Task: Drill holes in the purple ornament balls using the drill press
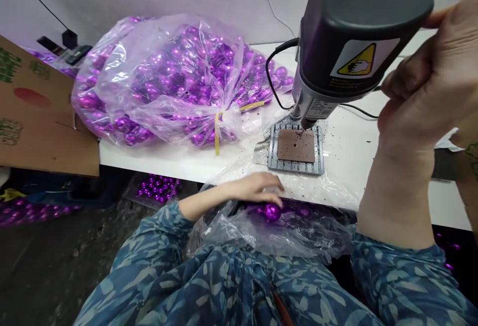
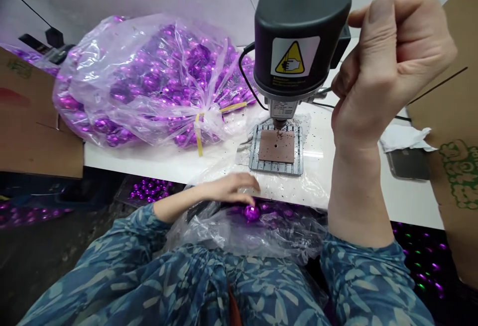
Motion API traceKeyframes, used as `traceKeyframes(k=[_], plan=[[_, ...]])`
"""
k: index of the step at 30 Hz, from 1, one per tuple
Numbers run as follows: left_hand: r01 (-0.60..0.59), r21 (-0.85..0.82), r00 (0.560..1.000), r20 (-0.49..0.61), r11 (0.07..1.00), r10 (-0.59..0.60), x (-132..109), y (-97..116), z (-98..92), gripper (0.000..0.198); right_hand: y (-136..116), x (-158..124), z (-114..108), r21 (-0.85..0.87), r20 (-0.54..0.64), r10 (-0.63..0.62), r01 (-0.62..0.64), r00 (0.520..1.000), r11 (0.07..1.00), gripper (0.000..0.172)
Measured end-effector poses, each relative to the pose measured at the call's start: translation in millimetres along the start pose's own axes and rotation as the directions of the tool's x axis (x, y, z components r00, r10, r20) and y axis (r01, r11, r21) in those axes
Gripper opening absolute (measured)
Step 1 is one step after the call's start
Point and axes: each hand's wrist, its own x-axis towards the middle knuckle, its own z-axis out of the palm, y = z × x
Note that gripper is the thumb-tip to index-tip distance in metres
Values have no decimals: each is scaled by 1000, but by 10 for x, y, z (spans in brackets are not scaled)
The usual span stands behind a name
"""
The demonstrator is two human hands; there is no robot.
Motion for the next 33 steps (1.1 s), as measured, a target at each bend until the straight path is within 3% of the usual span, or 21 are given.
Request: traceKeyframes(k=[2,3,5,8,10,13,15,18,21,26,30,33], plan=[[103,-4,971,-219,995,-101,285,-263,-299,22,3,1,8,-25,0,-7,7,1000,1000,30],[206,24,931,-313,978,-189,463,-418,-461,21,12,3,11,-24,-5,-34,33,999,999,34],[428,108,804,-498,897,-324,840,-725,-775,21,33,9,14,-13,-13,-64,64,998,998,45],[600,254,699,-627,759,-343,1314,-1076,-1133,39,32,5,17,-19,-21,-64,64,998,998,56],[613,296,705,-623,732,-338,1520,-1220,-1279,43,-5,-8,22,-46,-21,-50,49,999,998,54],[596,312,746,-555,740,-368,1683,-1340,-1412,50,-97,-28,42,-105,-17,1,-2,1000,994,31],[614,316,744,-536,723,-398,1724,-1373,-1477,55,-156,-35,64,-166,-47,66,-73,997,983,24],[604,356,767,-502,713,-399,1692,-1350,-1533,46,-205,-40,87,-215,-106,111,-131,988,968,30],[559,408,813,-438,721,-383,1526,-1240,-1475,35,-199,-45,76,-212,-76,113,-127,991,969,26],[662,405,744,-454,631,-489,991,-951,-1120,48,-89,-35,29,-82,-6,7,-8,1000,997,25],[700,429,712,-476,571,-516,518,-756,-864,56,37,-3,16,6,-33,-77,77,996,997,55],[690,391,722,-441,609,-534,273,-713,-788,56,81,14,0,-24,-33,-68,67,997,997,60]])
